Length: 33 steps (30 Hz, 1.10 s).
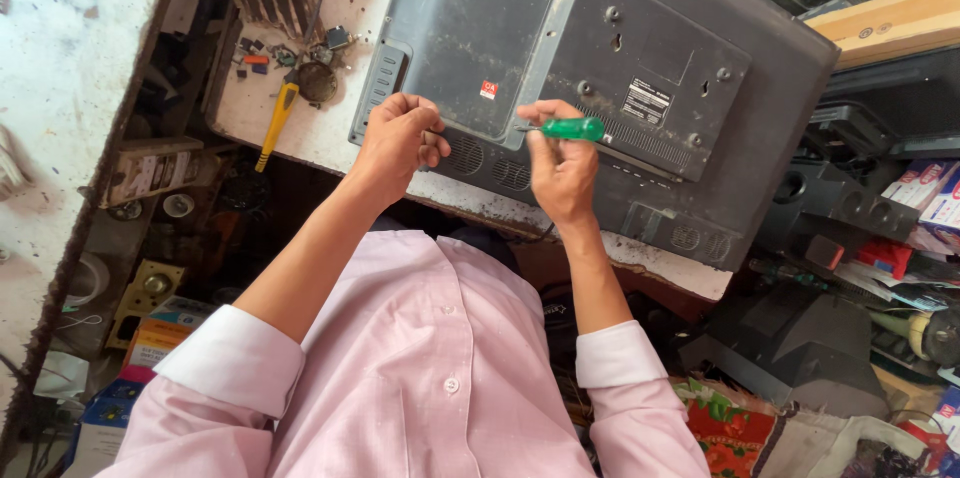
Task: The person uses a green-handled screwdriver to remove multiple screws from the back panel of a CRT television. They systematically loosen and remove screws from various locations on the casing, placing them aside on the workbench.
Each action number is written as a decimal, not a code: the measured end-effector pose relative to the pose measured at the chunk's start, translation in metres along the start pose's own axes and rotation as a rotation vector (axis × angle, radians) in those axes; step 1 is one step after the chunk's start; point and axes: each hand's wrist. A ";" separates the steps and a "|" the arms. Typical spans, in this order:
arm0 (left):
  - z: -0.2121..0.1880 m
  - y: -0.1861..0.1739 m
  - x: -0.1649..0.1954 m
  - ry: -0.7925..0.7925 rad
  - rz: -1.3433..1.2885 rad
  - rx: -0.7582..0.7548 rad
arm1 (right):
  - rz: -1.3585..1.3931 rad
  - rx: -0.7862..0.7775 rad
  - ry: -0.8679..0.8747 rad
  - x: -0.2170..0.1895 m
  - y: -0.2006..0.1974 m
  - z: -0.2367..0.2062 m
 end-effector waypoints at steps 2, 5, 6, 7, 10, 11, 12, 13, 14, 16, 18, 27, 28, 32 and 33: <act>-0.001 -0.001 0.000 -0.004 -0.008 -0.006 | -0.311 0.057 -0.051 0.003 0.002 0.001; -0.002 -0.002 0.000 0.003 -0.004 -0.005 | -0.377 0.117 -0.072 0.005 0.005 0.002; -0.003 -0.003 0.000 0.003 -0.007 -0.007 | -0.332 0.134 -0.072 0.006 0.005 0.002; -0.003 -0.004 0.000 0.002 -0.010 -0.011 | -0.304 0.110 -0.068 0.006 0.004 0.002; -0.003 -0.004 0.001 -0.006 -0.016 -0.020 | -0.254 0.063 -0.061 0.002 -0.003 -0.002; -0.003 -0.004 0.001 -0.008 -0.016 -0.021 | -0.254 0.064 -0.067 0.001 -0.004 -0.003; -0.003 -0.004 0.000 -0.011 -0.010 -0.021 | -0.253 0.064 -0.074 0.000 -0.005 -0.003; -0.003 -0.004 -0.001 -0.015 -0.005 -0.020 | -0.228 0.069 -0.076 -0.001 -0.006 -0.003; -0.003 -0.004 -0.002 -0.020 0.001 -0.019 | -0.203 0.074 -0.077 -0.002 -0.006 -0.003; -0.001 -0.004 -0.006 -0.029 -0.007 -0.032 | -0.168 0.080 -0.093 -0.005 -0.007 -0.003; 0.002 -0.003 -0.011 -0.030 -0.008 -0.060 | -0.149 0.083 -0.116 -0.009 -0.009 -0.004; 0.024 0.036 -0.044 -0.033 -0.054 -0.316 | 0.153 0.129 -0.028 -0.034 0.004 -0.008; 0.025 0.038 -0.044 -0.029 -0.117 -0.327 | 0.154 0.140 -0.038 -0.036 0.008 -0.007; 0.016 0.027 -0.023 0.042 -0.136 -0.244 | 0.181 0.155 -0.020 -0.043 0.021 -0.003; 0.010 0.020 -0.014 0.075 -0.101 -0.209 | 0.266 0.181 0.017 -0.043 0.024 -0.002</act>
Point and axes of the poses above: each hand's wrist, its own z-axis towards the middle knuckle, its own y-axis out of the palm, x = y × z, and after that the axes turned 4 degrees about -x, right-handed
